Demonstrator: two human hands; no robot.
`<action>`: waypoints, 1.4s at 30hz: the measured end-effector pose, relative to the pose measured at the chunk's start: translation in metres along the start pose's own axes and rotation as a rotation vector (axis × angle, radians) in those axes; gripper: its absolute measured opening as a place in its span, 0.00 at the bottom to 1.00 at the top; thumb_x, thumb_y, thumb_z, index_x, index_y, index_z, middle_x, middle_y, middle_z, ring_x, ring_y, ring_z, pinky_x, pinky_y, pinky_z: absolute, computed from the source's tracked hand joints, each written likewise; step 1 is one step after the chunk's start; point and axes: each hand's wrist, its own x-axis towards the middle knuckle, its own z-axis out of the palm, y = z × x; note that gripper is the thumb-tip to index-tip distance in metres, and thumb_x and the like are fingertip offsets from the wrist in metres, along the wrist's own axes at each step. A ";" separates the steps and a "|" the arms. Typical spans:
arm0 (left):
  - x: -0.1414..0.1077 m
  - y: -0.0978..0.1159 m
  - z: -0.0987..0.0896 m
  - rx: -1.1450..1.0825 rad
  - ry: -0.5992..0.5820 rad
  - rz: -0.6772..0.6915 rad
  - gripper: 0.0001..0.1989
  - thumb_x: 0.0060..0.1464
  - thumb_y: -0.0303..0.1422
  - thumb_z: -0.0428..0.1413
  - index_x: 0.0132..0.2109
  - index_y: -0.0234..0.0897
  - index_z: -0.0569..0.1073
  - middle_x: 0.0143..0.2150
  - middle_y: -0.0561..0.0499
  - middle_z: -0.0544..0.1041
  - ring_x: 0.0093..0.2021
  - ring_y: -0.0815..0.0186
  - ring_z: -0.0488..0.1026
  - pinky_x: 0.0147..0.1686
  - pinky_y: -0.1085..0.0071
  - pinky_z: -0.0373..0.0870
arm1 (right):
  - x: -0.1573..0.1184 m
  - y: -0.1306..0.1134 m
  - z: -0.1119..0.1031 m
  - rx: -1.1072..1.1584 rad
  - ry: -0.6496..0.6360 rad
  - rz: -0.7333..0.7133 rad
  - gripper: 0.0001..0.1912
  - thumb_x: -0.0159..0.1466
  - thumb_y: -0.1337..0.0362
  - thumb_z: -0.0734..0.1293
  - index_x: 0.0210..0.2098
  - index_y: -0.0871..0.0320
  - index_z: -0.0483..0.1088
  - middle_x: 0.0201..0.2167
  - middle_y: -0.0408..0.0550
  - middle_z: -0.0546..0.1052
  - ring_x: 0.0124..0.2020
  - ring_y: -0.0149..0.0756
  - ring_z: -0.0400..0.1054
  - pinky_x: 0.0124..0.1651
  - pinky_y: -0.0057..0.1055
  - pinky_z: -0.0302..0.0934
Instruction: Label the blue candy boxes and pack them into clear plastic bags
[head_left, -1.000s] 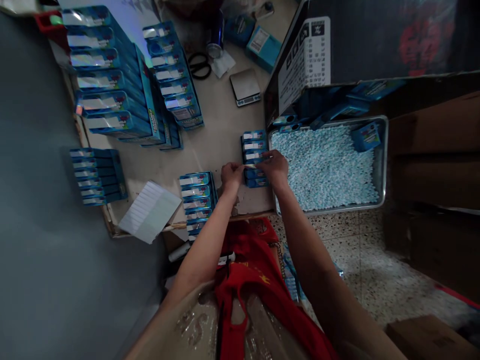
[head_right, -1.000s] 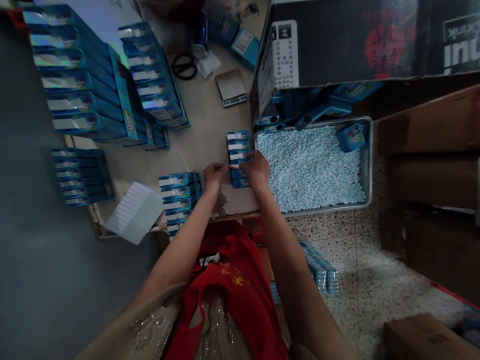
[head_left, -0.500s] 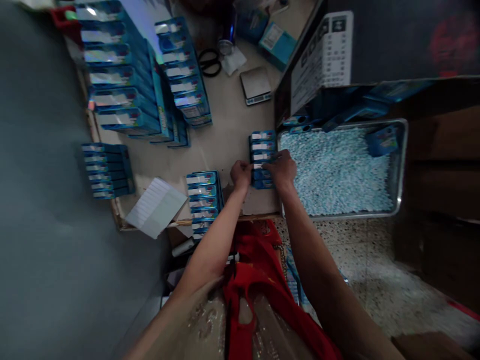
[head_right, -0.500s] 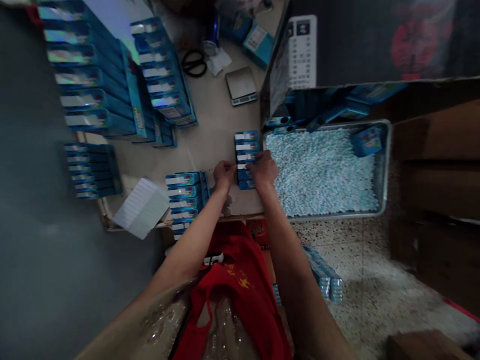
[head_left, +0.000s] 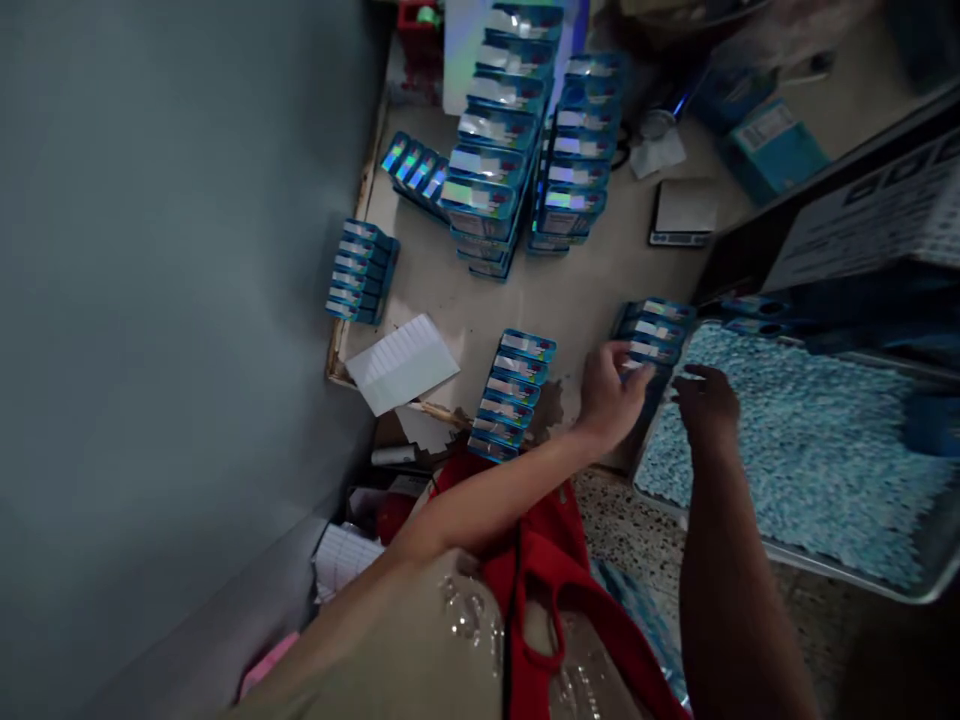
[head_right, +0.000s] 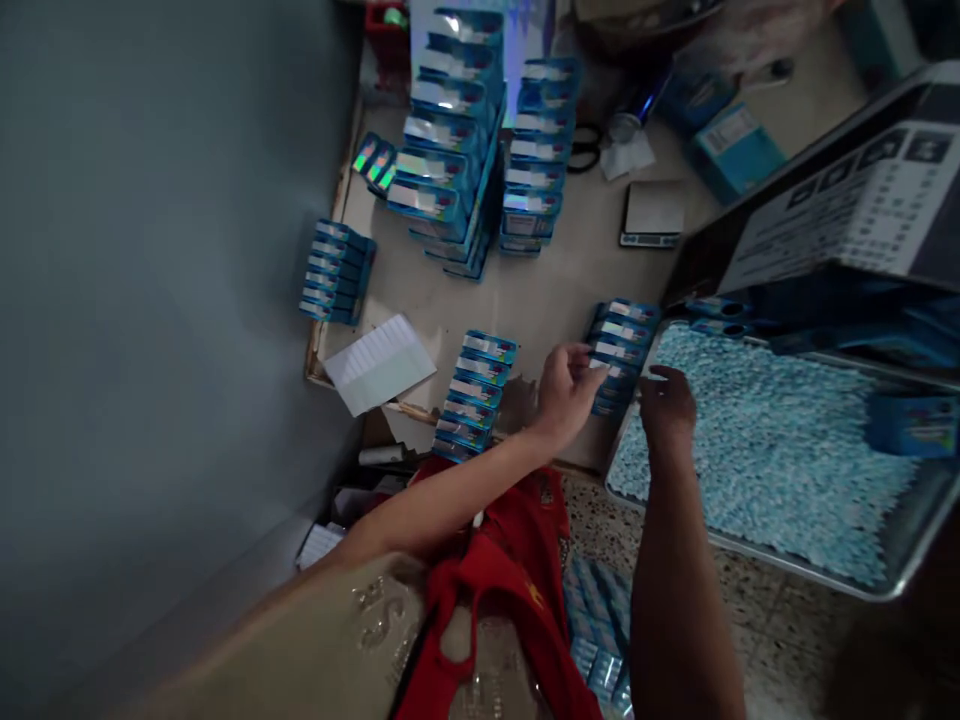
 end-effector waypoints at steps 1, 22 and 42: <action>-0.014 0.006 -0.029 -0.007 -0.079 0.186 0.14 0.58 0.32 0.65 0.50 0.45 0.75 0.52 0.44 0.79 0.52 0.58 0.77 0.54 0.64 0.73 | -0.017 -0.010 -0.006 -0.018 0.095 -0.014 0.14 0.61 0.47 0.64 0.43 0.45 0.68 0.38 0.53 0.79 0.43 0.55 0.77 0.52 0.60 0.68; 0.038 -0.153 -0.421 0.326 0.755 -0.334 0.27 0.48 0.31 0.69 0.55 0.35 0.71 0.45 0.46 0.81 0.46 0.59 0.78 0.48 0.67 0.70 | -0.141 -0.240 0.326 -0.213 -0.326 -0.118 0.21 0.61 0.66 0.64 0.54 0.62 0.67 0.53 0.62 0.71 0.60 0.54 0.64 0.64 0.60 0.58; -0.009 -0.088 -0.460 -0.283 0.284 -0.083 0.23 0.31 0.29 0.70 0.41 0.36 0.80 0.33 0.53 0.80 0.32 0.66 0.75 0.37 0.67 0.78 | -0.126 -0.246 0.218 0.246 -0.774 -0.429 0.30 0.46 0.57 0.77 0.48 0.59 0.79 0.41 0.47 0.83 0.40 0.39 0.76 0.46 0.36 0.71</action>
